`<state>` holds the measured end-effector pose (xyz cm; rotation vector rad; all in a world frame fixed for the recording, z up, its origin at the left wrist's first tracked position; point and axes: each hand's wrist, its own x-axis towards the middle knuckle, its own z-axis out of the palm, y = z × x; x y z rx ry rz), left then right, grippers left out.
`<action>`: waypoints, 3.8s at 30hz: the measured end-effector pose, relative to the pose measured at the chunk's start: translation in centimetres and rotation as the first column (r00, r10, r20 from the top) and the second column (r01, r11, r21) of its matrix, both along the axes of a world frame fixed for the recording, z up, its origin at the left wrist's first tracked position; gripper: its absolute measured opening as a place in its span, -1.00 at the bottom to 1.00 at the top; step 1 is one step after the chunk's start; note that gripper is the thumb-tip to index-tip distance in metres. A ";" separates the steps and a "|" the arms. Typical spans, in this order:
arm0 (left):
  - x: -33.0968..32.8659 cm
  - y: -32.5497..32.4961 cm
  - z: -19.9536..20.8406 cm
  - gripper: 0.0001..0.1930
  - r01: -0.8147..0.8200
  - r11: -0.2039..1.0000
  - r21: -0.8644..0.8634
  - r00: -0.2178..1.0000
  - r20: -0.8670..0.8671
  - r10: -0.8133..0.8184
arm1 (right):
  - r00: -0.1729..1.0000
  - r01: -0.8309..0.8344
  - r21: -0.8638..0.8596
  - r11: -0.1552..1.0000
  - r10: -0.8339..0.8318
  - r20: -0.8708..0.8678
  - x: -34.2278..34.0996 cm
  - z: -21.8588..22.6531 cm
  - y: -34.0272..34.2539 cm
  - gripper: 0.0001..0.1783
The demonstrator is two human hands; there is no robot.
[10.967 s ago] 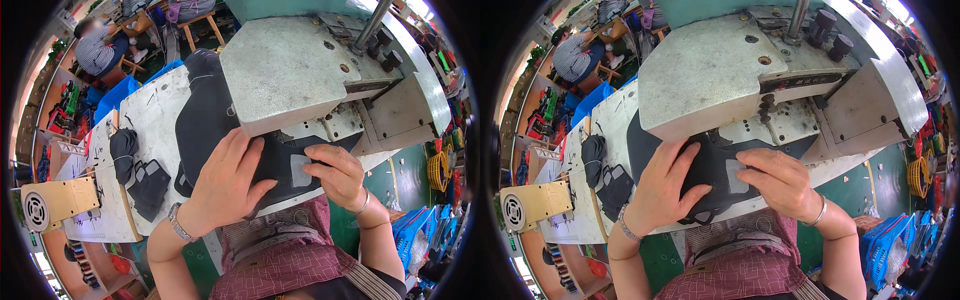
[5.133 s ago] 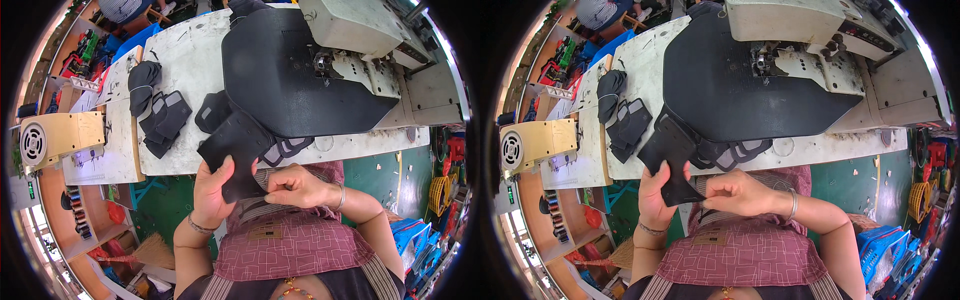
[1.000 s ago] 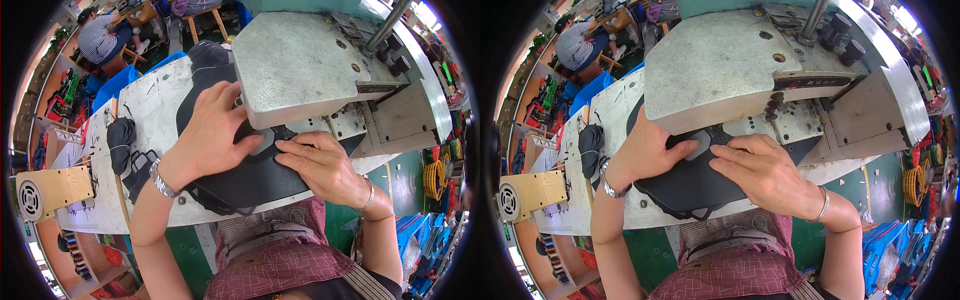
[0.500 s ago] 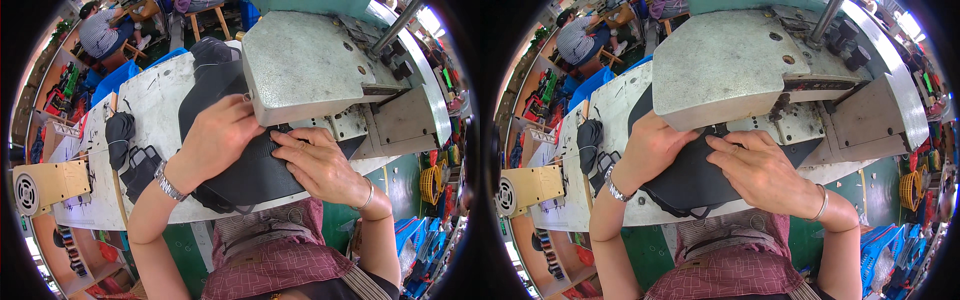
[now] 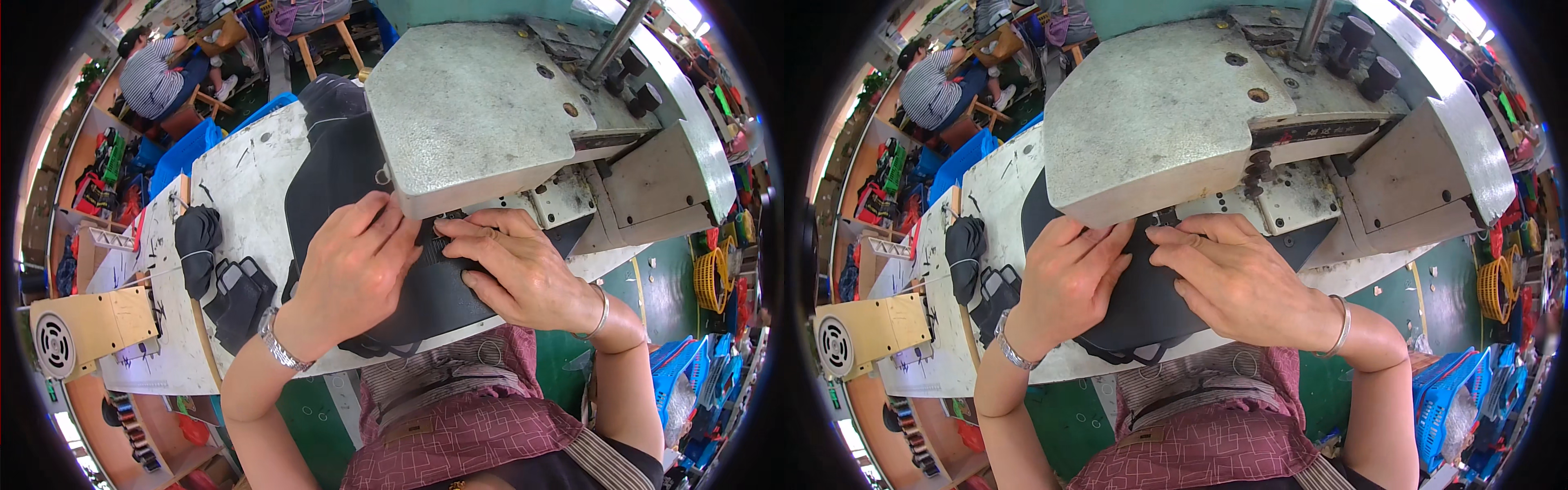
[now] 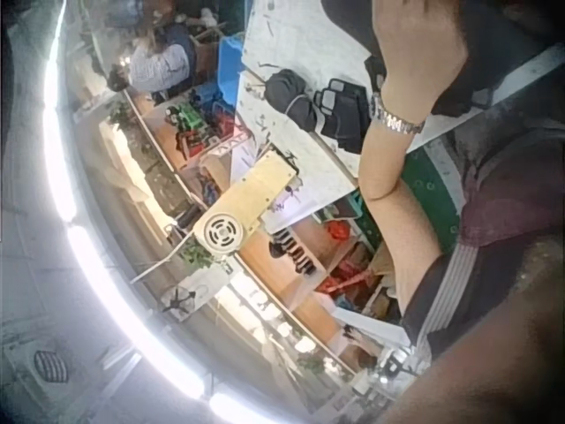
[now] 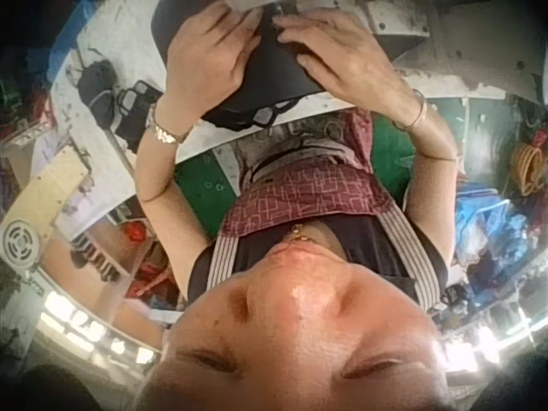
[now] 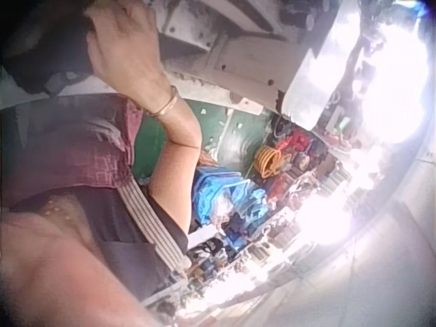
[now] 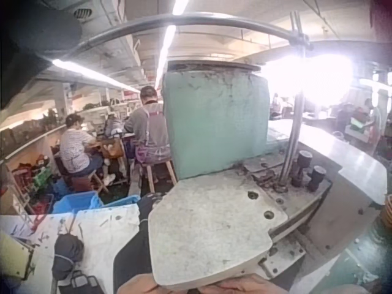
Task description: The person positions fabric pieces and patches together under a sewing machine to stitch them into assembled shoe upper components.
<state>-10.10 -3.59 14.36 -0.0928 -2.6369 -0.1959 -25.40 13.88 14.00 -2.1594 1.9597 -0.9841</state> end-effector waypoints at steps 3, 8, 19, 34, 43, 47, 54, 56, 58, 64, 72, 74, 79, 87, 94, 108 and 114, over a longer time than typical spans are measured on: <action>0.3 0.5 0.0 -0.64 0.008 1.000 0.005 1.000 -0.006 -0.008 | 1.000 0.001 -0.032 1.000 0.000 0.019 -0.1 0.0 0.0 -0.63; 0.3 -0.3 -0.3 -0.67 0.041 0.998 0.042 0.999 -0.024 -0.040 | 1.000 0.003 -0.040 0.999 -0.002 0.012 0.0 -0.1 0.0 -0.66; -0.4 -2.2 -0.3 -0.74 0.073 0.972 0.223 0.995 0.052 -0.087 | 1.000 0.018 -0.017 1.000 -0.018 -0.004 0.2 -0.3 -0.2 -0.67; 0.7 1.3 0.2 -0.60 -0.128 0.991 0.030 0.989 0.075 0.126 | 0.999 0.039 -0.017 0.999 -0.039 0.015 0.1 -0.2 -0.1 -0.65; 0.8 2.3 0.0 -0.56 -0.178 0.982 0.062 0.983 0.059 0.174 | 0.999 0.006 -0.140 0.990 0.000 0.037 0.1 -1.0 0.4 -0.75; 0.3 1.2 0.0 -0.59 -0.178 0.983 0.040 0.983 0.041 0.176 | 0.999 0.024 -0.182 0.983 -0.029 -0.024 0.3 -1.0 0.2 -0.75; -0.3 0.2 -0.1 -0.59 -0.188 0.981 0.055 0.980 0.081 0.184 | 0.998 0.018 -0.145 0.989 -0.027 -0.058 0.3 -0.8 -0.2 -0.73; -0.5 0.0 -0.1 -0.58 -0.189 0.981 0.047 0.980 0.076 0.185 | 0.998 0.017 -0.126 0.992 -0.025 -0.060 0.3 -0.7 -0.2 -0.72; -0.7 -0.3 0.0 -0.59 -0.192 0.980 0.051 0.979 0.084 0.188 | 0.998 0.016 -0.107 0.994 -0.022 -0.063 0.3 -0.5 -0.2 -0.71; -1.5 -1.3 -0.3 -0.59 -0.192 0.981 -0.014 0.981 0.039 0.192 | 0.998 0.025 -0.056 0.998 -0.028 -0.059 0.3 -0.1 -0.3 -0.69; -0.8 -2.8 0.1 -0.50 -0.288 0.954 -0.079 0.948 0.118 0.296 | 0.997 0.080 -0.215 0.973 -0.080 0.008 0.6 -0.6 0.3 -0.69; 1.6 -1.7 -0.8 -0.33 -0.270 0.960 -0.071 0.947 0.160 0.278 | 0.993 0.113 -0.346 0.931 -0.095 0.067 1.2 -1.6 1.6 -0.71; 9.8 4.2 -1.8 -0.35 0.139 0.982 -0.128 0.984 0.132 -0.122 | 0.977 -0.135 -0.319 0.938 0.179 0.114 4.3 -4.1 5.8 -0.81; 13.0 7.7 -3.1 -0.63 0.521 -0.561 0.643 0.849 -0.326 0.415 | 0.269 -0.374 0.223 0.900 -0.125 0.955 10.7 -4.3 1.8 -0.70; 14.0 10.1 -5.6 -0.60 0.445 -0.219 0.869 0.858 -0.342 0.384 | -0.156 -0.421 0.166 0.892 -0.251 0.955 13.9 -7.4 1.8 -0.81; 15.5 -0.8 -12.6 -0.46 -0.442 0.881 0.168 0.885 -0.078 0.459 | 0.971 -0.117 0.028 0.993 0.108 0.214 10.7 -15.7 7.5 -0.85; 6.5 4.3 -13.4 -0.78 -0.067 0.961 0.268 0.997 0.040 0.059 | 0.973 0.208 0.024 0.978 -0.204 -0.106 7.4 -15.8 2.6 -0.79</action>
